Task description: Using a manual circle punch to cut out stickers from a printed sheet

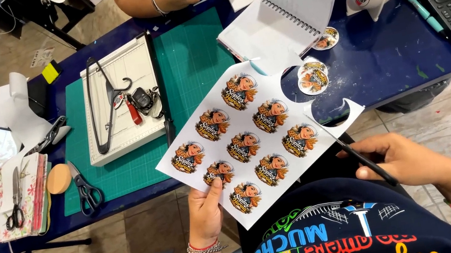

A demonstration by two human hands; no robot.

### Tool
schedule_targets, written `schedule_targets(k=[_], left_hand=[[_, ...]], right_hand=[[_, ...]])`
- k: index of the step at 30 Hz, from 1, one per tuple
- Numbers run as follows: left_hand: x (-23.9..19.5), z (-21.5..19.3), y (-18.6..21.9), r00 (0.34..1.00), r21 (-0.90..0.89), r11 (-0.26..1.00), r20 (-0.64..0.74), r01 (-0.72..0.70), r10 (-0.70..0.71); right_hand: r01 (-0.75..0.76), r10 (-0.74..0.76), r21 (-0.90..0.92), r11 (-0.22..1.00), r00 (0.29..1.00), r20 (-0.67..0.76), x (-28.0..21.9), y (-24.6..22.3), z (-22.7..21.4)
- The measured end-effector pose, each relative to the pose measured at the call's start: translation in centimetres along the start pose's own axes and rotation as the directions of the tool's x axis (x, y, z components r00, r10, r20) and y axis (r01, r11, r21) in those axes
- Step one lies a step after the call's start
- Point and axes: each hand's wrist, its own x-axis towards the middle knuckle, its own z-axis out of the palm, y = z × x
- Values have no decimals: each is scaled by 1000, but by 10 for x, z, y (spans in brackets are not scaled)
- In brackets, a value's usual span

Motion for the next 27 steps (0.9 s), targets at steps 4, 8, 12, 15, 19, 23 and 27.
schedule_targets(k=[4,8,12,15,19,23,27], left_hand=[[2,-1,-3,1000,-25,1000,-12,-1,0],[5,1,-5,1000,-56,998,-16,18,-19],[5,2,-7,999,-106,994,-26,30,-33],[6,5,-7,999,-125,991,-23,40,-43],[5,1,-15,999,-142,990,-47,19,-26],[6,1,-12,999,-138,990,-24,26,-30],[6,-6,-22,996,-20,996,14,91,-90]], right_hand=[[-28,29,32,999,999,-28,2,3,2],[-21,24,54,998,998,-57,5,9,3],[-4,6,15,1000,997,-79,6,8,4],[10,-11,-11,1000,995,-98,7,9,4],[10,-17,-60,998,993,-119,9,12,4],[-52,54,21,998,993,-101,9,1,5],[141,-145,118,983,989,20,13,-1,5]])
